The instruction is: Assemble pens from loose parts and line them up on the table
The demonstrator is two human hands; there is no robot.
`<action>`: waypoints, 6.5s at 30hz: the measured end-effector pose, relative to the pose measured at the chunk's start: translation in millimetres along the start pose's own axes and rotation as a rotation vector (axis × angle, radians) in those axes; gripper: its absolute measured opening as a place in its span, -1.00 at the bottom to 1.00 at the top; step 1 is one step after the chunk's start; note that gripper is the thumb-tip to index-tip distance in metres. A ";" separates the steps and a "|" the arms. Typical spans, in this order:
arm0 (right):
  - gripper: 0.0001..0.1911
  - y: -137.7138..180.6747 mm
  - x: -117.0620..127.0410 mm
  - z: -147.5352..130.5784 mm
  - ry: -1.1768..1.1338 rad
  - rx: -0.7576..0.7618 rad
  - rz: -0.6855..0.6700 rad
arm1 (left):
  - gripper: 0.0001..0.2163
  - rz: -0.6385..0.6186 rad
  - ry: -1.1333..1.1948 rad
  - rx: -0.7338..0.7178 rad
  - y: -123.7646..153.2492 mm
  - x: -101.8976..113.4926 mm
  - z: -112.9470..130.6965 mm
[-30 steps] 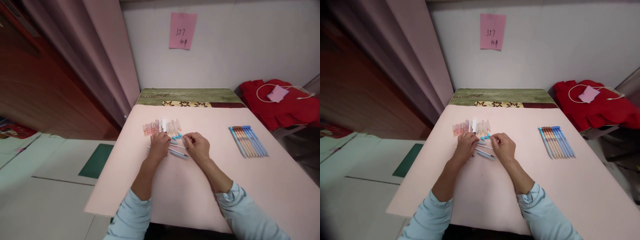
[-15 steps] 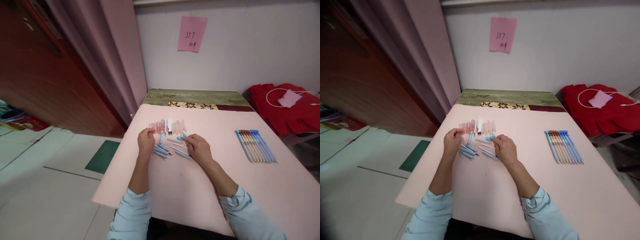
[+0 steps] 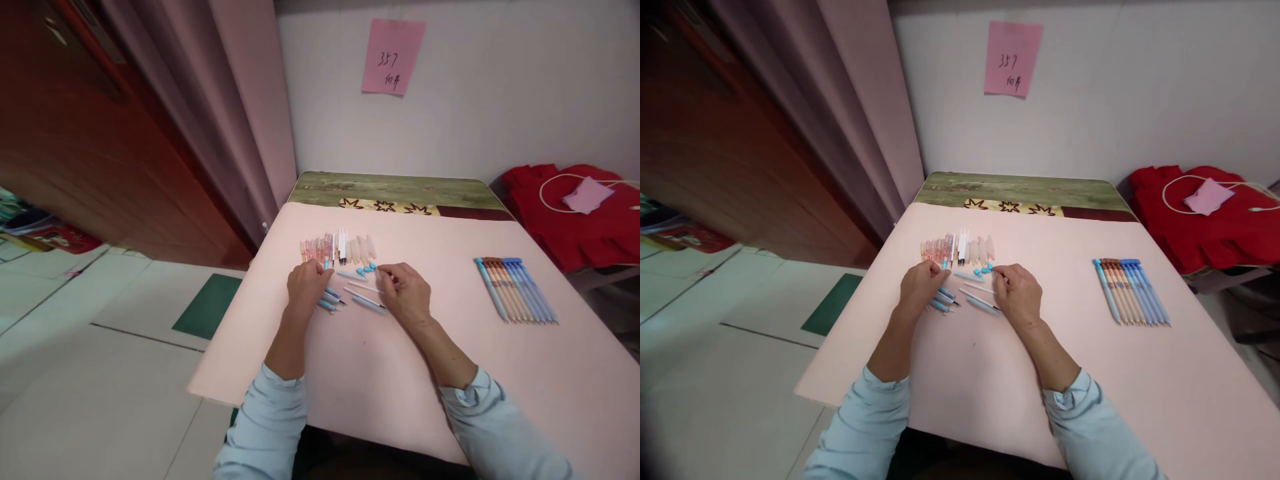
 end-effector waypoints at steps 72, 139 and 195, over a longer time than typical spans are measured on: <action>-0.70 6.1 16.8 -5.6 -0.130 -0.110 -0.056 | -0.64 -0.111 1.307 -0.137 -9.0 1.6 -13.3; -0.88 1.0 24.9 -6.6 0.001 0.108 -0.404 | -0.84 0.040 1.690 -0.208 -9.0 8.0 -6.2; -0.72 -4.6 -11.8 -19.5 0.255 0.368 -0.201 | -0.73 0.173 1.586 -0.184 -6.6 -6.5 7.7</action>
Point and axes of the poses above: each hand's wrist, its own y-axis away from the middle knuckle, its own x-axis out of the back of the hand, z = x × y, the point moved 1 cm from there along -y, towards the middle knuckle, and after that the axes turned 13 degrees about -z, right-handed, at the moved point
